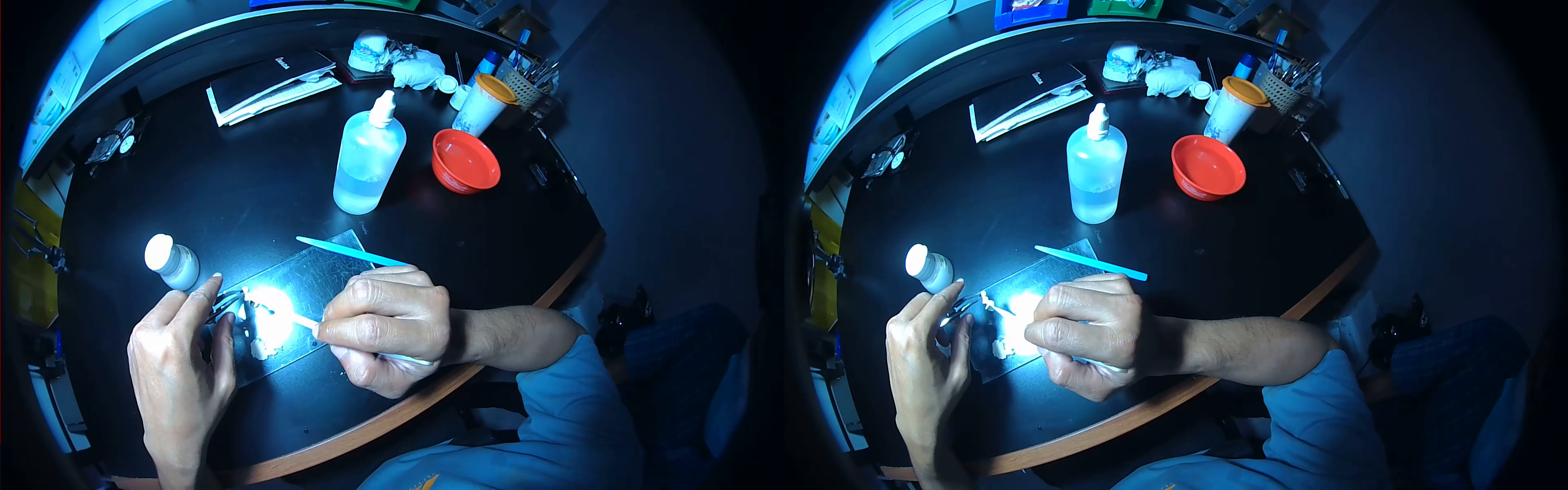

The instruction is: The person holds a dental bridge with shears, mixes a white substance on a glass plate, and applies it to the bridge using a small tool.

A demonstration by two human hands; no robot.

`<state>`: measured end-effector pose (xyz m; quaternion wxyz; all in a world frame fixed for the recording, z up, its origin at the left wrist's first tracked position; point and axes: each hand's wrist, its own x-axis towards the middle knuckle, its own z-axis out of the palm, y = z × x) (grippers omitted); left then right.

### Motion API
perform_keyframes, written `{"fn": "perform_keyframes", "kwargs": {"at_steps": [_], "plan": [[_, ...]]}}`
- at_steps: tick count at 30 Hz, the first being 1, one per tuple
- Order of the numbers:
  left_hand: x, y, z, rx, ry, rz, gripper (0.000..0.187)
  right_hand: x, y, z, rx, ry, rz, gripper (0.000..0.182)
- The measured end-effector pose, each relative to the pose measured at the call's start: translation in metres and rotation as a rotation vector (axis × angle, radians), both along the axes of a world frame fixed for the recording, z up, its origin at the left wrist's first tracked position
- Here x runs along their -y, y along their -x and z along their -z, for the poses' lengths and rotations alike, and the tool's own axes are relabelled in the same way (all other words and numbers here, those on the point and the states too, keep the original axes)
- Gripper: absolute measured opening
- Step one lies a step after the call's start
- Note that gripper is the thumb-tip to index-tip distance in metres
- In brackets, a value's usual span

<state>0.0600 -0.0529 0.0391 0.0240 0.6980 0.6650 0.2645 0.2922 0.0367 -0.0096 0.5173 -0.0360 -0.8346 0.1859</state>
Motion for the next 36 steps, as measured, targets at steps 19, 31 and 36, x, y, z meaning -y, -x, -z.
{"fn": "perform_keyframes", "kwargs": {"at_steps": [19,31,36], "plan": [[0.0,0.0004,-0.0009,-0.019,0.003,-0.002,0.036,0.0031,-0.0004,-0.0005,-0.027,0.008,-0.016,0.019],[-0.0003,0.0001,-0.0013,-0.013,0.002,-0.01,0.035,0.0019,-0.0014,-0.0013,-0.018,0.002,-0.03,0.018],[-0.0013,-0.0012,-0.0009,-0.002,0.005,-0.013,0.035,0.0004,-0.0034,-0.0031,-0.006,0.003,-0.036,0.018]]}}
